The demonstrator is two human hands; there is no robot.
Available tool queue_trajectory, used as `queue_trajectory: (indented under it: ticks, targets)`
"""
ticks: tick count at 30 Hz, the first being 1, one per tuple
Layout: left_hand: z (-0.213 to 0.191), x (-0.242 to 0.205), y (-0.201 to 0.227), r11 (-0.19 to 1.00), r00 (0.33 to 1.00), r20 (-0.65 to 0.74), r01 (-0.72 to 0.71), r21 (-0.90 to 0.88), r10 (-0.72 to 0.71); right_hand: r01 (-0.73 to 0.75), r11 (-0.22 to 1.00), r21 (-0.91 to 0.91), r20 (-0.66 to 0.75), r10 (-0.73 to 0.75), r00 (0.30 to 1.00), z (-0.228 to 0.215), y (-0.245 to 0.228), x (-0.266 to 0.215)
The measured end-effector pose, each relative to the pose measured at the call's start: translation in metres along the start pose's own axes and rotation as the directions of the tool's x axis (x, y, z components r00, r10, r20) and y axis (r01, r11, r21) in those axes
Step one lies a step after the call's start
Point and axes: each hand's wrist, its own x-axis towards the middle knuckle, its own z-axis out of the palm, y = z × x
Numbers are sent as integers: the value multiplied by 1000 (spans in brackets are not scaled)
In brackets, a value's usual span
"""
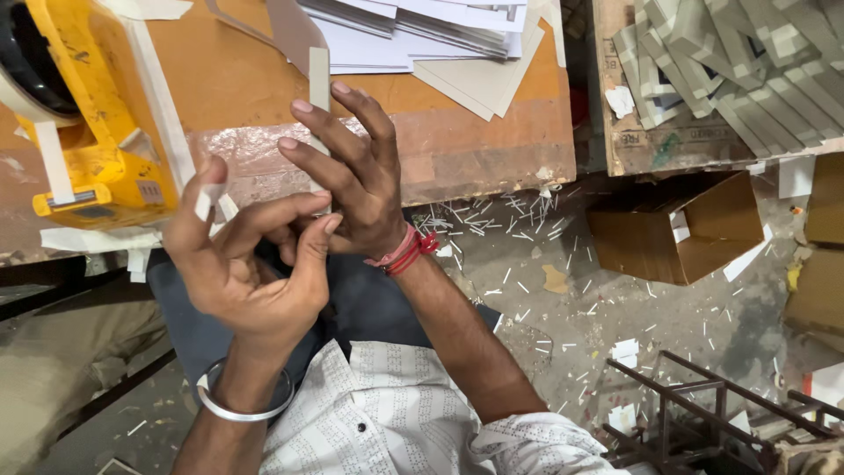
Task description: The person assembles small photo frames by applying adhesive tape to the edges of frame pieces and attaching them to backing boards. They handle frame pieces, backing boards, and a tape dispenser, repeatedly taping and assembling units on a cluttered worktable.
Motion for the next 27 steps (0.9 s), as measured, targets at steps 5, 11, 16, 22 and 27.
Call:
queue_trajectory:
  ticks: [5, 11, 16, 22, 27]
  targets:
    - [-3, 1, -3, 993, 998, -6, 59, -98, -60, -13, 999, 32, -3, 14, 1000, 2, -2, -1]
    - [-1, -6, -5, 981, 989, -52, 127, -148, -136, -13, 1000, 12, 22, 12, 1000, 1, 1, -3]
    - [0, -11, -5, 987, 985, -105, 131, -93, -140, -7, 999, 44, 27, 6, 1000, -2, -1, 1]
    - [-1, -14, -6, 993, 987, -115, 106, -58, -112, -47, 993, 109, 118, 34, 992, -14, -2, 1]
    - [-2, -15, -6, 994, 989, -108, 96, -45, -101, -58, 992, 111, 127, 44, 991, -13, 1, -1]
